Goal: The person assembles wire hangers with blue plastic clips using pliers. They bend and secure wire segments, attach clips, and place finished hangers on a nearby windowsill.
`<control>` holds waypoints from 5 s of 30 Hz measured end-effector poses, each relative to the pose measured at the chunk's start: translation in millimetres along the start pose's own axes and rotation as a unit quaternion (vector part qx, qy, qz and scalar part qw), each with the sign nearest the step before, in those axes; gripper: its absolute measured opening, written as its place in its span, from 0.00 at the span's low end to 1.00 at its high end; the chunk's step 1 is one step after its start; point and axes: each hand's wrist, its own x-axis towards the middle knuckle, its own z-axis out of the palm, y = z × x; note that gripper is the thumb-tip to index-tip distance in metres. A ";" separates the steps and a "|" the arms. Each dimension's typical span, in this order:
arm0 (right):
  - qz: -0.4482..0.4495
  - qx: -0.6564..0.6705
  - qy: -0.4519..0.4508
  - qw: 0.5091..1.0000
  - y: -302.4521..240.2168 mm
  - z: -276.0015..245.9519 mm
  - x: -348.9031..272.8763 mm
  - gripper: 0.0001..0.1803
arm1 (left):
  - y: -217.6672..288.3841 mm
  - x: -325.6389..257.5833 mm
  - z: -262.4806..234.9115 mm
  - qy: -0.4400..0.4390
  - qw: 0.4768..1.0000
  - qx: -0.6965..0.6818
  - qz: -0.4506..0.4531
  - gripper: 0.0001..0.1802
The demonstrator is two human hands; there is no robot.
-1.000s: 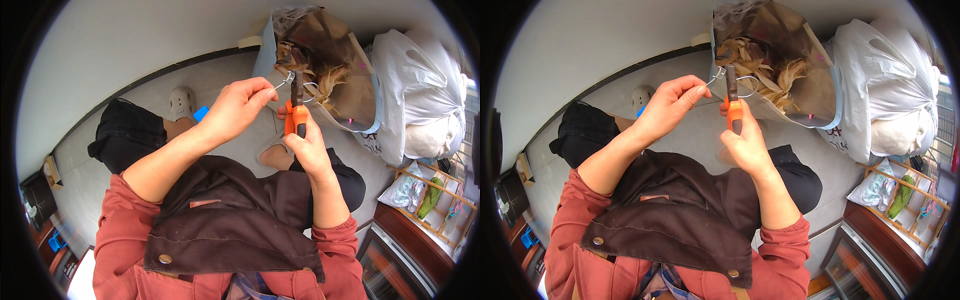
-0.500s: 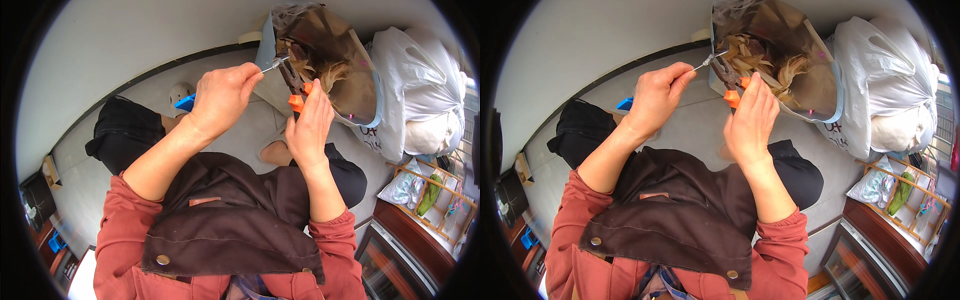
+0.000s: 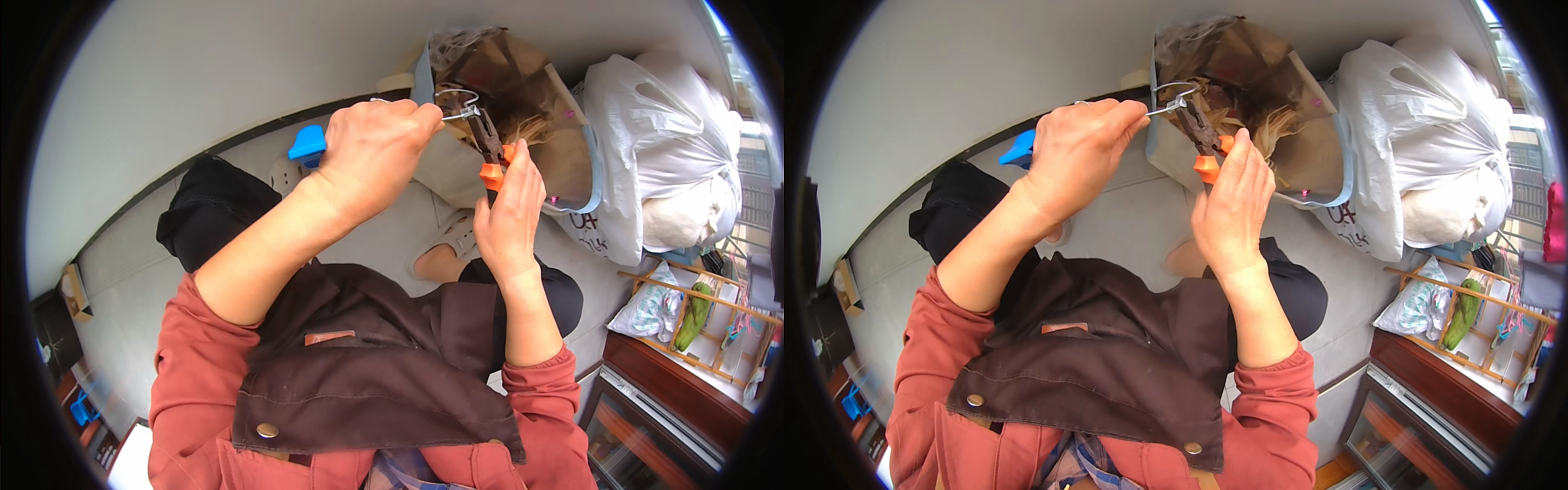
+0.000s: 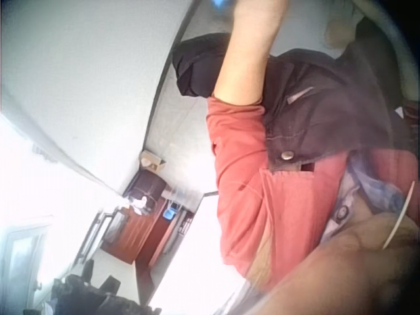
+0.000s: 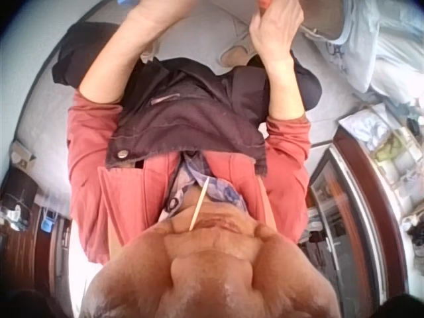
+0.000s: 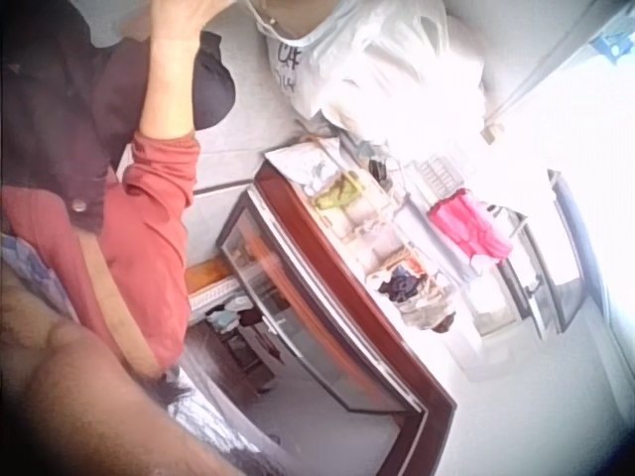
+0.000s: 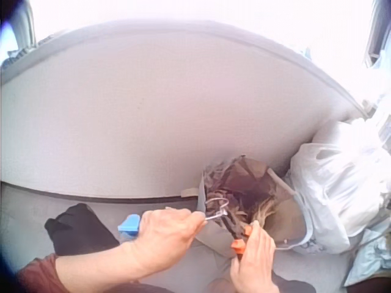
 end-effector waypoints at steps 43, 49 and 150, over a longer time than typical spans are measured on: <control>0.311 0.768 -0.089 0.553 17.5 -27.3 59.3 0.18 | 26.5 86.3 31.8 0.052 0.972 -0.223 -0.044 0.08; 0.233 0.863 -0.154 0.421 17.2 -47.8 55.6 0.19 | 23.1 89.6 42.8 0.133 0.917 -0.375 -0.026 0.08; 0.238 0.606 -0.162 0.742 29.9 -40.8 34.4 0.28 | 15.5 66.4 36.4 -0.026 0.923 -0.363 -0.128 0.11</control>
